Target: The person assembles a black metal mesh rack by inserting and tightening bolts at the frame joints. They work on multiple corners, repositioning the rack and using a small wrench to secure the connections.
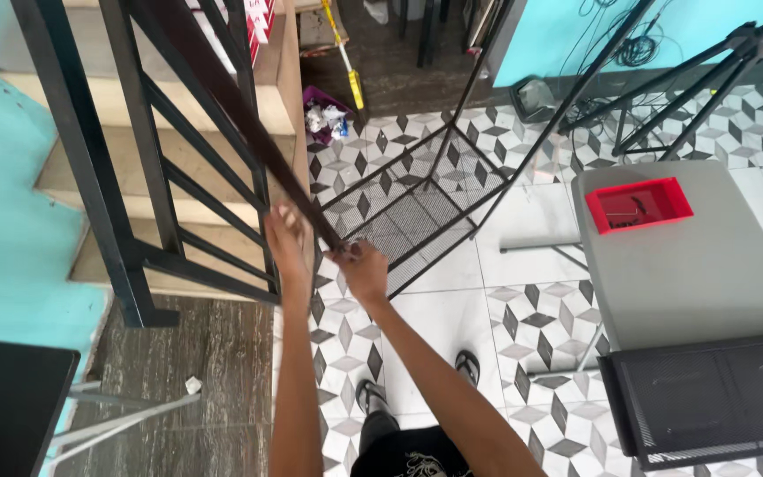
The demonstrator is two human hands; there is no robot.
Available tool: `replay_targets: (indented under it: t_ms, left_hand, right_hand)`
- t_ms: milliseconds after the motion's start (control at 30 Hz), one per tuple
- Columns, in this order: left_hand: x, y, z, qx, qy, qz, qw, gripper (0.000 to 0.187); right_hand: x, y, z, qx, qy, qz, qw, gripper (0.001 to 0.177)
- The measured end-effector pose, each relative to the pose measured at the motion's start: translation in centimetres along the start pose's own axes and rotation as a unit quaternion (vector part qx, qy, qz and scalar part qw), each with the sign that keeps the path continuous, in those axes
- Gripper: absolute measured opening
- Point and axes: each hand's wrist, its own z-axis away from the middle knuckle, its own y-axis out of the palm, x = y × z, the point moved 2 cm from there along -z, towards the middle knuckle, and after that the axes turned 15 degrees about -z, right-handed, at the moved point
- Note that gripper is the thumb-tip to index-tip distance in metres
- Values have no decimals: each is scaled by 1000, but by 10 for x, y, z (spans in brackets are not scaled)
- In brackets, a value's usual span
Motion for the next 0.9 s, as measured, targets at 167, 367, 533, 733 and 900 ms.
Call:
replay_targets:
  t_ms: [167, 367, 533, 733, 900]
  left_hand:
    - [-8, 29, 107, -52, 163, -161, 972, 52]
    - [2, 62, 92, -111, 121, -264, 951, 41]
    - [46, 68, 74, -212, 109, -311, 920, 45]
    - [95, 60, 69, -318, 18, -429, 845, 57]
    - [103, 57, 41, -356, 29, -377, 855, 67]
  right_hand:
    - [-65, 6, -18, 110, -83, -125, 983, 26]
    - [-129, -185, -135, -41, -84, -49, 994, 21]
    - [-84, -382, -272, -230, -201, 108, 946, 47]
    - [-68, -444, -364, -135, -171, 78, 973, 50]
    - [-72, -441, -360, -38, -207, -11, 978, 34]
